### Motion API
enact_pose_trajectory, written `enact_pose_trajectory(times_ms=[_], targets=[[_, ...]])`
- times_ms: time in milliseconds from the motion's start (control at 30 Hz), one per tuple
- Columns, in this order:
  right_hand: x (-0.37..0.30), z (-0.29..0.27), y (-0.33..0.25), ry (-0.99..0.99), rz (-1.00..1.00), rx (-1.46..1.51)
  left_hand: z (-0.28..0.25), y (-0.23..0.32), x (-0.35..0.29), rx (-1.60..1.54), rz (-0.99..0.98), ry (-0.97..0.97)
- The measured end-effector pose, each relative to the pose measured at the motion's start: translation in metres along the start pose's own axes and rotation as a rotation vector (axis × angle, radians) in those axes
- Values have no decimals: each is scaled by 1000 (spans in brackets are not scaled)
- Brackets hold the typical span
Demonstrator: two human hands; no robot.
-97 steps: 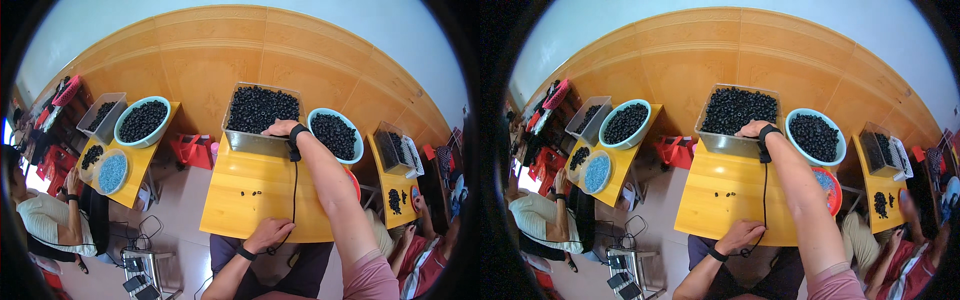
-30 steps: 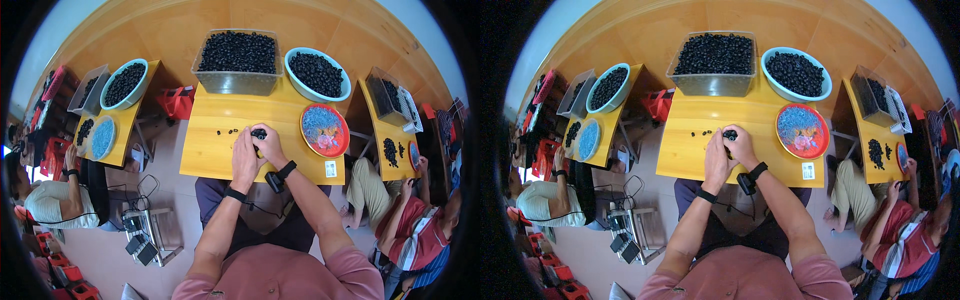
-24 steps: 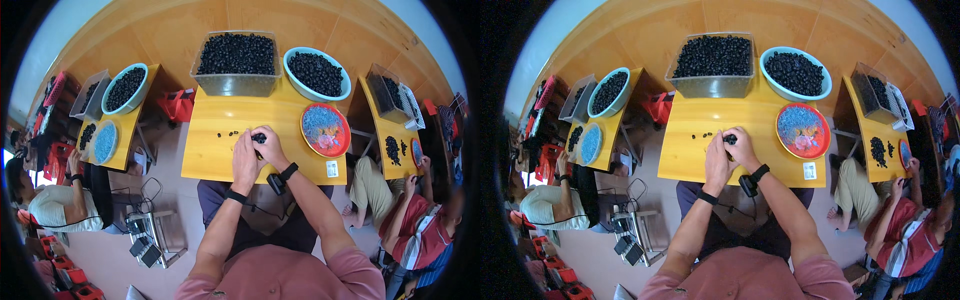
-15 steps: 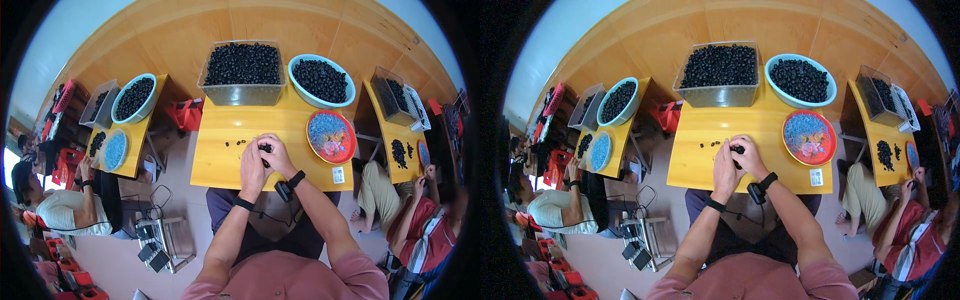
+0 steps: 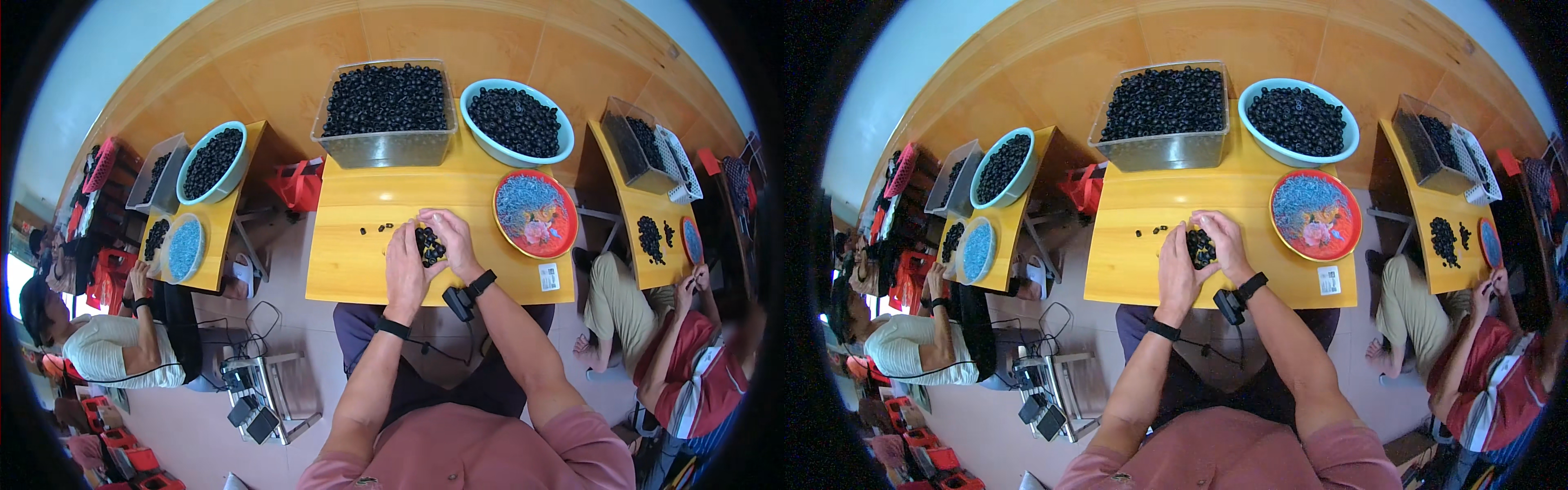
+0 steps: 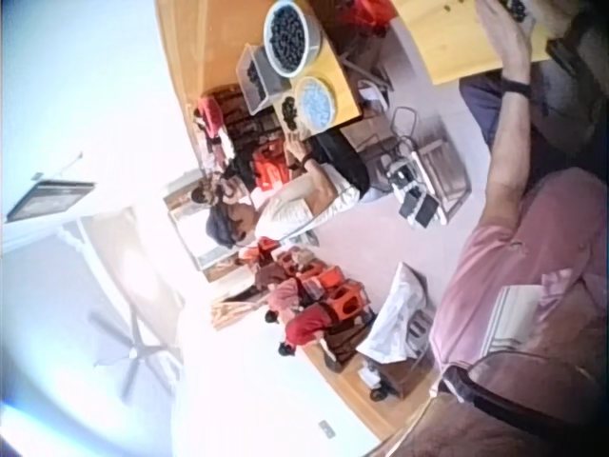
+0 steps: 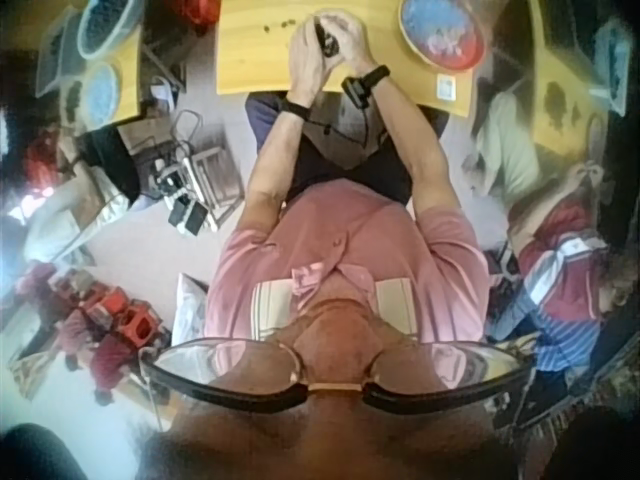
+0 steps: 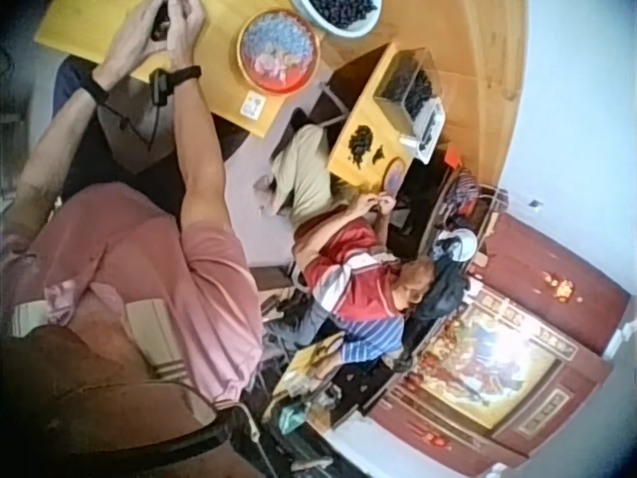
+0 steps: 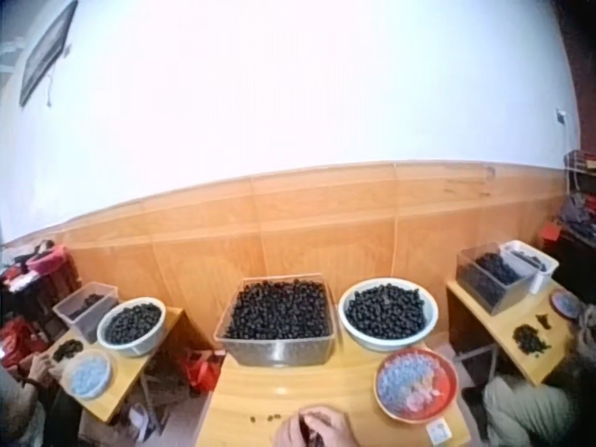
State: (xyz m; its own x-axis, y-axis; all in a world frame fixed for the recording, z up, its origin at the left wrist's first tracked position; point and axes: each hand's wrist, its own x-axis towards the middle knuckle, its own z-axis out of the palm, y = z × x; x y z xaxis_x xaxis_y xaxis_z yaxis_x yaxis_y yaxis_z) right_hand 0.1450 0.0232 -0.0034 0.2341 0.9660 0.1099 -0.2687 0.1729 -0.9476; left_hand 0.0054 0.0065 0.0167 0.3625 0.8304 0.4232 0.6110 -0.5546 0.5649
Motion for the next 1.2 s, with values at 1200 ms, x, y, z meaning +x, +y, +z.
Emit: enact_pose_trajectory(times_ms=[1200], targets=[[-5,8,-3,121,-118,-275,-21,-43,22,203,49,-179]])
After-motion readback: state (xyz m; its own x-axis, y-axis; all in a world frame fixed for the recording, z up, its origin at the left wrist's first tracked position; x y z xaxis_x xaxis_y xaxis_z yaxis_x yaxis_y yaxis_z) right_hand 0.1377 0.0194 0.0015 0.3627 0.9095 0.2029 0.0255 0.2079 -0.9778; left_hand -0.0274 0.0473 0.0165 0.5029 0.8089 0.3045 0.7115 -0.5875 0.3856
